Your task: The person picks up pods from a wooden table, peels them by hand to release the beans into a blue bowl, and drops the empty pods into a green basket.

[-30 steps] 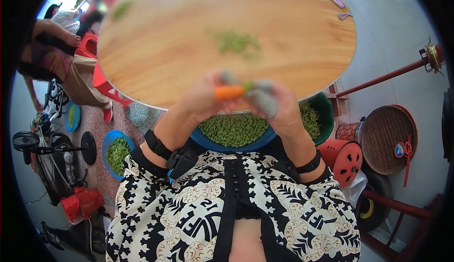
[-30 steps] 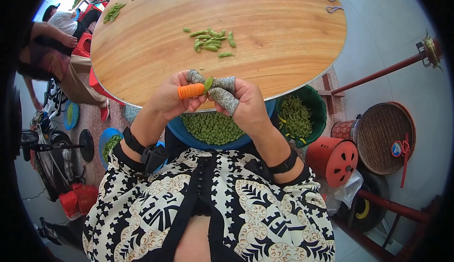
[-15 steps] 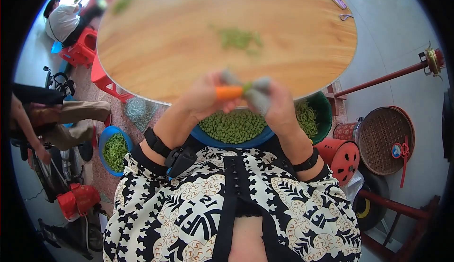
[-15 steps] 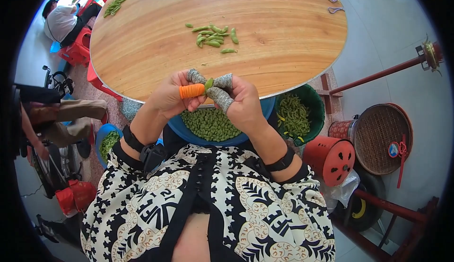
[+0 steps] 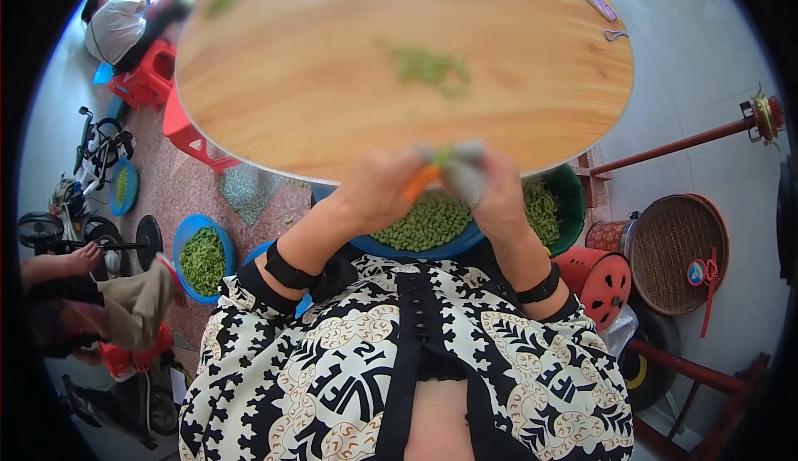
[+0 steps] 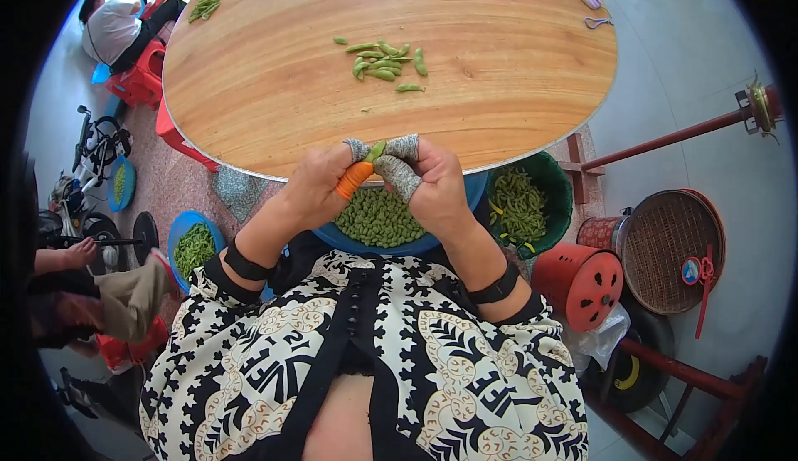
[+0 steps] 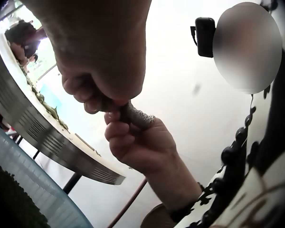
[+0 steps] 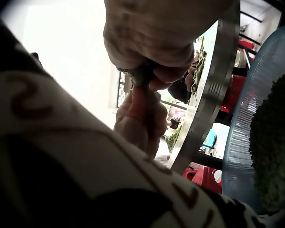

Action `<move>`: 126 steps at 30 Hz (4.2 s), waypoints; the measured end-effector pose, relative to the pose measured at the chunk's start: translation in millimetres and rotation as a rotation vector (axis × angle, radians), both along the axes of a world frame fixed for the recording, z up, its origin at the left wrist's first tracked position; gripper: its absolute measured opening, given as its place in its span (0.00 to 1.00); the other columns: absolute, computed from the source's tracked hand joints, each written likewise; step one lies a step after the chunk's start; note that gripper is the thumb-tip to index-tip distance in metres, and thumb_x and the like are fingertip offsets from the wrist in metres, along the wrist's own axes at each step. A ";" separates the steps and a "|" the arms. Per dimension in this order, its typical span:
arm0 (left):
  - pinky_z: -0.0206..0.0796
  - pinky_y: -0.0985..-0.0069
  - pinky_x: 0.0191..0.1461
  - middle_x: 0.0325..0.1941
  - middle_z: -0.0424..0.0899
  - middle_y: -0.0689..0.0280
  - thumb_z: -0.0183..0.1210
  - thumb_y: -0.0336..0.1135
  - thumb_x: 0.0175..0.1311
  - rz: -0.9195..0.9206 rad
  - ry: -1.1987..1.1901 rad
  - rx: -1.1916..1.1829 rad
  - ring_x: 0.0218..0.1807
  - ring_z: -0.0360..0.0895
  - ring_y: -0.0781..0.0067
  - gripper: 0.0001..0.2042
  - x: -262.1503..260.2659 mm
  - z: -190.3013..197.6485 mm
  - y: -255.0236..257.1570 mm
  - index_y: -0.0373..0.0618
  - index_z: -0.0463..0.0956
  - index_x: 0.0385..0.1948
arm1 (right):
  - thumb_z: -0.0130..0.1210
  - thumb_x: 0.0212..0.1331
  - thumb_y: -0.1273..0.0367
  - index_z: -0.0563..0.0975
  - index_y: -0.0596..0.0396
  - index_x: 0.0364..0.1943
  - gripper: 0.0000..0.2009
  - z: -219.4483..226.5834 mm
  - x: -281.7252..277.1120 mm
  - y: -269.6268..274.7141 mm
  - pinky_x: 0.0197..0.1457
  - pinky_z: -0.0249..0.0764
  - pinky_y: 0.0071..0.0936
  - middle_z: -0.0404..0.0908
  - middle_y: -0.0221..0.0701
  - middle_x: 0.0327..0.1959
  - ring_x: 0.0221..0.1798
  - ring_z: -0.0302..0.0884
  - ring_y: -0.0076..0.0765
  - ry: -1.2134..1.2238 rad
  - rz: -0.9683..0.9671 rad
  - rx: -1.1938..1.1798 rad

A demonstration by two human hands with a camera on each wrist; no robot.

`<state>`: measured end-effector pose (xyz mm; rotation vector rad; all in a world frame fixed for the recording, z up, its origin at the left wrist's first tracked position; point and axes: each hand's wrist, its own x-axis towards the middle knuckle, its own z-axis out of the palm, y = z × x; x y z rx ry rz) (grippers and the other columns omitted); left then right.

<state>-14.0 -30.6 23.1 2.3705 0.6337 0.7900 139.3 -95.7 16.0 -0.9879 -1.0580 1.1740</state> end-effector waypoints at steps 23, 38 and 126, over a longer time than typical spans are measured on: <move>0.52 0.89 0.20 0.17 0.69 0.72 0.45 0.25 0.52 -0.028 -0.089 -0.860 0.18 0.63 0.87 0.03 -9.8 -19.0 -11.1 0.42 0.69 0.25 | 0.53 0.46 0.78 0.74 0.61 0.30 0.05 -15.7 -0.9 -12.5 0.30 0.65 0.18 0.72 0.31 0.24 0.26 0.68 0.23 -0.369 0.103 0.161; 0.57 0.86 0.19 0.18 0.73 0.68 0.47 0.22 0.49 -0.022 -0.113 -1.202 0.18 0.68 0.82 0.06 -11.3 -29.1 -15.0 0.42 0.71 0.27 | 0.53 0.45 0.78 0.74 0.60 0.30 0.06 -11.7 7.7 -18.8 0.27 0.64 0.21 0.71 0.33 0.23 0.23 0.68 0.28 -0.462 0.060 0.255; 0.67 0.79 0.32 0.28 0.76 0.59 0.58 0.28 0.49 0.143 -0.219 -0.088 0.30 0.76 0.69 0.11 14.4 -4.9 -6.7 0.36 0.68 0.34 | 0.49 0.53 0.74 0.73 0.58 0.32 0.04 -12.9 3.5 9.5 0.26 0.64 0.10 0.74 0.23 0.23 0.24 0.67 0.13 0.222 -0.040 -0.058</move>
